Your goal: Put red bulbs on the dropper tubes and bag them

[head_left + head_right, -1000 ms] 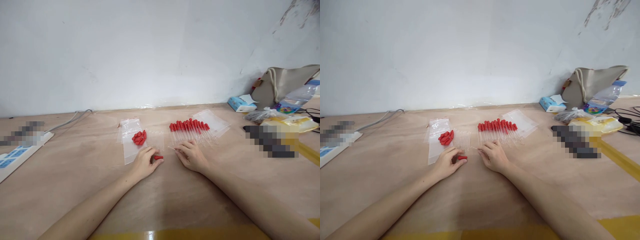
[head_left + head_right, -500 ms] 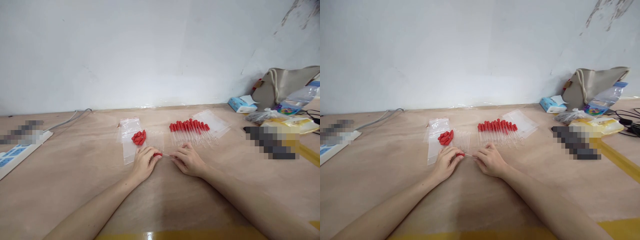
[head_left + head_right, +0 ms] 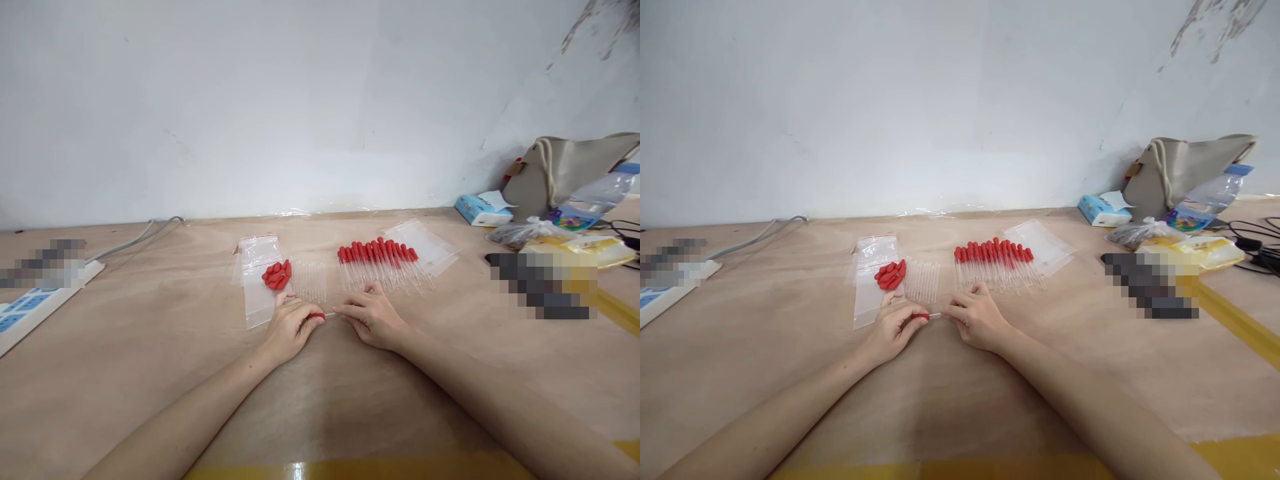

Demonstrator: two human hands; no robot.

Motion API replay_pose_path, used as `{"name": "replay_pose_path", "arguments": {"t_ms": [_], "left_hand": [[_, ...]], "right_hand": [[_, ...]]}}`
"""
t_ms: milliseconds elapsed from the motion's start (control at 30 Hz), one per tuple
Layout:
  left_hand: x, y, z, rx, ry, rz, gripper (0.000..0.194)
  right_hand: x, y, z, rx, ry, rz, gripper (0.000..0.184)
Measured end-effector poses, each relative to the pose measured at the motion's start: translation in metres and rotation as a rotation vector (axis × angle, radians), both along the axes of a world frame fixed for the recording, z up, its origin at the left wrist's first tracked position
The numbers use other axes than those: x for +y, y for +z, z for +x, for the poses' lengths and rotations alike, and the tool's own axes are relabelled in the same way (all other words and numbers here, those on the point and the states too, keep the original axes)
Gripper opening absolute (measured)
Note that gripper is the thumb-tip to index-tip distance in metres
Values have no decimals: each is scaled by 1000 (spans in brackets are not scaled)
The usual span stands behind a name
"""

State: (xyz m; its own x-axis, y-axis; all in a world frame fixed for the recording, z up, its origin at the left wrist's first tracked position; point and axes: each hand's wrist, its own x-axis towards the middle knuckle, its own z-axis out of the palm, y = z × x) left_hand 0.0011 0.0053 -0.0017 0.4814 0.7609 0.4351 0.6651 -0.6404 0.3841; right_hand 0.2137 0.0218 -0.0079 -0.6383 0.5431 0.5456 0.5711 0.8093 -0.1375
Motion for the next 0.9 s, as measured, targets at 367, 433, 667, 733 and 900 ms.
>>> {"name": "replay_pose_path", "arguments": {"t_ms": [367,433,667,733,900], "left_hand": [[1,0,0,18,-54,-11,15],[1,0,1,8,-36,1,15],[9,4,-6,-22,125,154,21],[13,3,-12,-31,237,214,25],[20,-1,-20,12,389,251,18]], "right_hand": [[-7,-4,-13,-24,-30,-54,23],[-7,-1,-14,-30,-41,-54,23],[-3,18,-6,-100,-180,-64,21],[4,23,-6,-72,-331,-181,23],[40,29,-23,-31,-701,-356,27]]}}
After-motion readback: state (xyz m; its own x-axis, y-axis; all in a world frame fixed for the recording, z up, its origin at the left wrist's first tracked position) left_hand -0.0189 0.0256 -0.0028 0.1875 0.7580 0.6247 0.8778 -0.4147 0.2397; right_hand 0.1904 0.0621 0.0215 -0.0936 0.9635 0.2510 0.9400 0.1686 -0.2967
